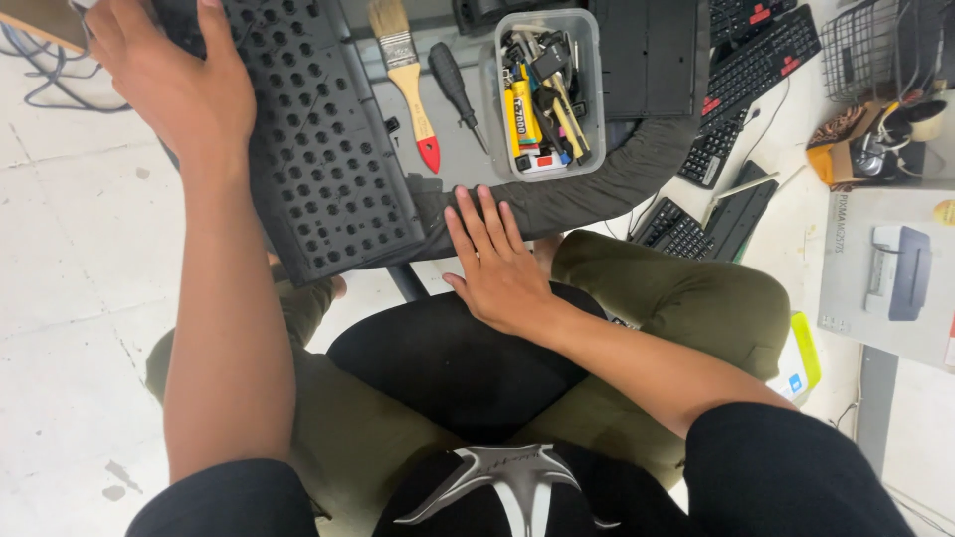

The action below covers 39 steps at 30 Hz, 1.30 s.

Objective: Removing keys from a computer keyboard using a prying tool for cleaning or maintenance.

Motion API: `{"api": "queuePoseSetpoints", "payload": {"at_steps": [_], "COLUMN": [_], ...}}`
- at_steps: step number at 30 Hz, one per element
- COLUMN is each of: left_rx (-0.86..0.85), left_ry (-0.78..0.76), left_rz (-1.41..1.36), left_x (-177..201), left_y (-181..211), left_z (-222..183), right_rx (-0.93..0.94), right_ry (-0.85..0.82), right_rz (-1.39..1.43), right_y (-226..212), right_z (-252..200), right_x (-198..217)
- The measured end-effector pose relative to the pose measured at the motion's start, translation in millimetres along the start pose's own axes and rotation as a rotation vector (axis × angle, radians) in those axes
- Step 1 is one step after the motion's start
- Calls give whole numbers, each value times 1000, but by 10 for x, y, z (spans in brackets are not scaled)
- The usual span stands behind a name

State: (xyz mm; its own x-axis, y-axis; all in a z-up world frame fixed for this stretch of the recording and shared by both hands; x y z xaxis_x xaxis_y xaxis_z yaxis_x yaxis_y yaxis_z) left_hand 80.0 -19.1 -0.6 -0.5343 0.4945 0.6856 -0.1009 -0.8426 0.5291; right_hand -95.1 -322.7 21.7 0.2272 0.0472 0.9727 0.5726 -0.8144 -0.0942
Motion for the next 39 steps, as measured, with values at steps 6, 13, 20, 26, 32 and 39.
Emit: {"api": "queuePoseSetpoints", "payload": {"at_steps": [6,13,20,26,32,39], "left_rx": [-27,91,304,36,-92,-164], "left_ry": [157,139,121,335,-402,-605], "left_rz": [127,-93,-221,56,-573,-377], "left_x": [-306,-263,-366,-257,-603,-849], "left_y": [67,-139,-354,420,1828,1929], "left_z": [120,339,333,388,-73,-506], "right_rx": [88,-361,-329,-777,-954,-1182], "right_ry": [-46,-414,-468,199,196,779], "right_rz": [86,53,230,507,525,1088], "right_y": [362,1075,1542,2519,2689,3531], "right_z": [-222,-781,-592,-270,-71,-502], "right_x": [224,-148,485,443,291,288]}}
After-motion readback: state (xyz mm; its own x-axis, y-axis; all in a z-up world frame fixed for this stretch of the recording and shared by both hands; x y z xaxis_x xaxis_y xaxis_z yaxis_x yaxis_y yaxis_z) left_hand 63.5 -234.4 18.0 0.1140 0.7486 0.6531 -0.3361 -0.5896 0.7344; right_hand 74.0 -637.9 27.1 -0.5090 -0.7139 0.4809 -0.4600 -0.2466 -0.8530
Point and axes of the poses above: each hand's wrist, its own z-axis towards the middle knuckle, its own x-axis out of the back of the hand, y = z × x, the point moved 3 cm from there along z, towards the middle knuckle, and after that the axes turned 4 degrees about -y, right-handed, at the moved point
